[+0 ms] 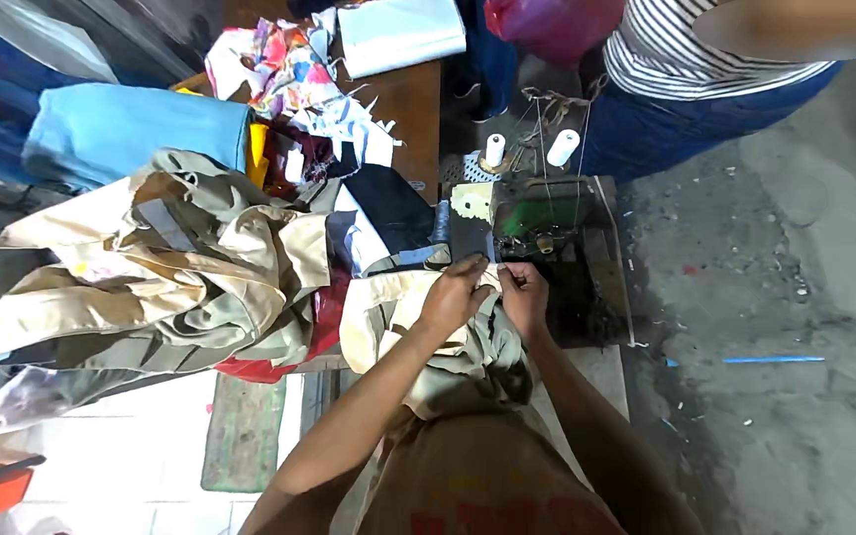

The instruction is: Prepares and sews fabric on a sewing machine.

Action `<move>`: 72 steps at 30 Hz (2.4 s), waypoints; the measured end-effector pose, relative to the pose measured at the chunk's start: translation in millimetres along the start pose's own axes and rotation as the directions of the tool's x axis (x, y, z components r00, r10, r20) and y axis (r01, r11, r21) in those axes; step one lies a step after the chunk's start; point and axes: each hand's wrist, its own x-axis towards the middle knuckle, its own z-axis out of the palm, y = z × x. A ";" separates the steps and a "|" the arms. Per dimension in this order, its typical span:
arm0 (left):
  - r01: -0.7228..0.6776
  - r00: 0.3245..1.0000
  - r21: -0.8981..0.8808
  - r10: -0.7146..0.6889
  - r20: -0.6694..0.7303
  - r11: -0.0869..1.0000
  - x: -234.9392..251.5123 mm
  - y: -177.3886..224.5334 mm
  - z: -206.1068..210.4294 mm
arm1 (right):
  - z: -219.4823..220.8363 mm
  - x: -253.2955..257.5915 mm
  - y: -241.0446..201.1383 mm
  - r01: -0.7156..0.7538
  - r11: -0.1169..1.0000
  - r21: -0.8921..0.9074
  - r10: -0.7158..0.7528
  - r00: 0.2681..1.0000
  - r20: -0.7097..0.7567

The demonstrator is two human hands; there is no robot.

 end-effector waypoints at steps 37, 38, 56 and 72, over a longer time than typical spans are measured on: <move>-0.063 0.998 0.433 0.052 0.037 0.899 0.1 20.0 21.5 | 25.4 109.2 -236.5 0.780 -0.009 -0.626 0.336 0.592 0.733; -0.053 0.998 0.431 0.037 0.045 0.901 -0.1 21.4 20.8 | 29.4 111.6 -232.5 0.775 -0.084 -0.626 0.403 0.601 0.690; 0.111 0.988 0.423 -0.146 0.052 0.899 12.1 33.8 20.2 | 20.2 91.5 -216.2 0.599 0.125 -0.791 0.076 0.789 0.610; 0.217 0.962 0.223 -0.248 0.119 0.950 20.6 35.3 -5.1 | -69.4 56.1 -129.6 0.727 0.456 -0.513 -0.850 0.527 -0.010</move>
